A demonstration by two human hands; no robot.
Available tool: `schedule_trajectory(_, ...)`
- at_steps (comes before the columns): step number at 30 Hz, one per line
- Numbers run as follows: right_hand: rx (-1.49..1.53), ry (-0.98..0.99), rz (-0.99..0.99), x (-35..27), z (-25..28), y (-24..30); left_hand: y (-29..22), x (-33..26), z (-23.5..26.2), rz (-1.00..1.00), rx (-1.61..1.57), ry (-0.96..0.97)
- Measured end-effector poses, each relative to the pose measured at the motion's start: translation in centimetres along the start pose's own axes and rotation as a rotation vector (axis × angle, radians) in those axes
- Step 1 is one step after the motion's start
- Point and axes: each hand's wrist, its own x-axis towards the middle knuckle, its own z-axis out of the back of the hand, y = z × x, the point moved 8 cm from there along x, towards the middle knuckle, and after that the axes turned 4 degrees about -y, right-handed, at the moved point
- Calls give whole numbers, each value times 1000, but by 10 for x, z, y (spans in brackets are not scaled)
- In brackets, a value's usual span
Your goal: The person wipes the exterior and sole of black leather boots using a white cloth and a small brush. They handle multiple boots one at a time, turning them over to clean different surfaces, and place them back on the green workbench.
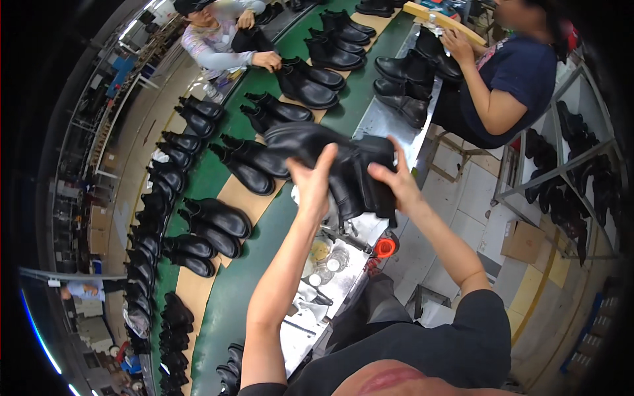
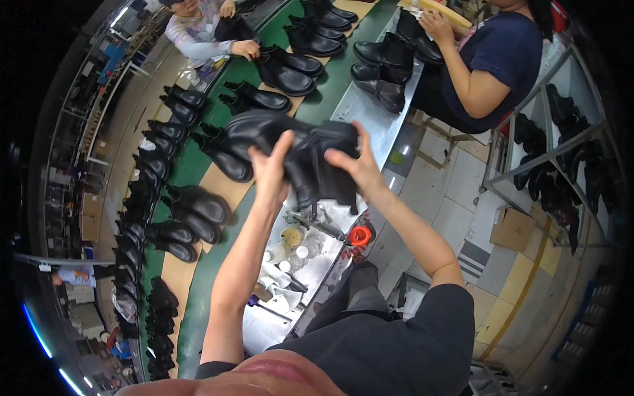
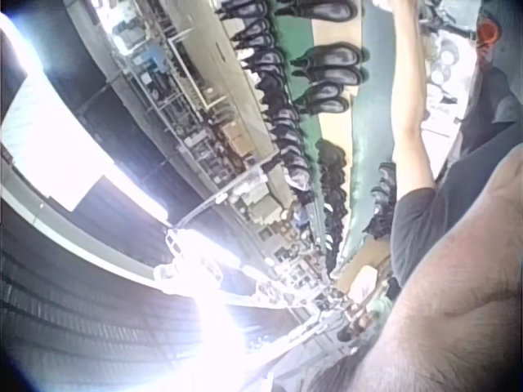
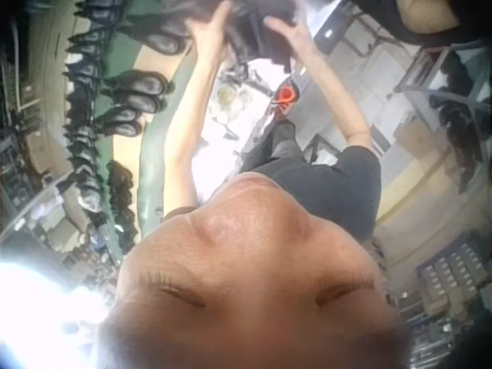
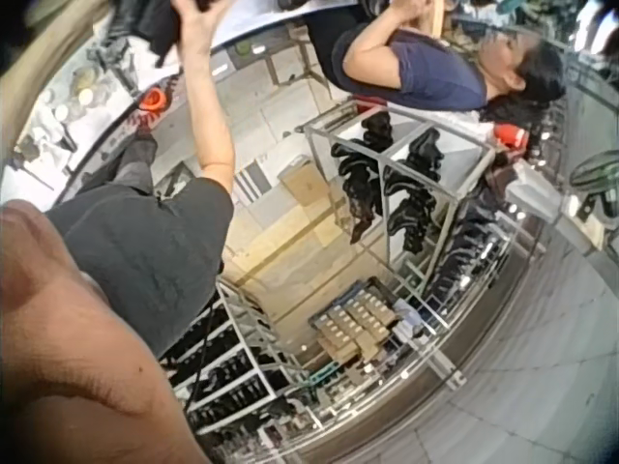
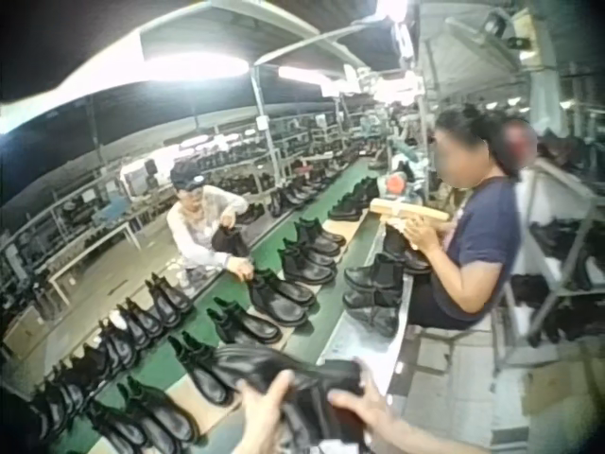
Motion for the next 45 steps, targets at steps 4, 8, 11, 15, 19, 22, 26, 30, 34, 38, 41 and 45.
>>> schedule_trajectory(4, -95, -329, 186, 43, 82, 2, 13, -38, -51, 187, 219, 399)
schedule_trajectory(8, -475, -599, 205, 95, 198, -55, -65, -142, -82, 184, -54, 1034)
schedule_trajectory(11, -1239, -553, -33, 117, 212, -77, -127, -200, -81, 148, -607, 1192)
schedule_trajectory(15, -1589, -334, 566, 118, 134, -56, -153, -214, -79, 108, -797, 1246)
schedule_trajectory(19, -1689, -326, 571, 147, 98, -68, -156, -214, -64, 57, -903, 1230)
schedule_trajectory(22, -1740, -309, 534, 149, 83, -81, -162, -207, -32, 26, -840, 1296)
schedule_trajectory(26, -1723, -230, 577, 141, 65, -86, -183, -212, 22, -28, -822, 1151)
schedule_trajectory(30, -1613, -182, 739, 102, 18, -65, -215, -221, 99, -396, -870, 1009)
schedule_trajectory(34, -1380, 11, 947, 46, -116, -61, -242, -257, 183, -707, -965, 893)
schedule_trajectory(38, -1280, 183, 1242, -38, -284, -81, -272, -284, 291, -727, -674, 778)
schedule_trajectory(41, -1241, 498, 1273, -108, -411, -145, -250, -300, 392, -427, -387, 533)
schedule_trajectory(45, -1195, 889, 1142, -168, -534, -259, -163, -340, 543, -122, -220, 53)
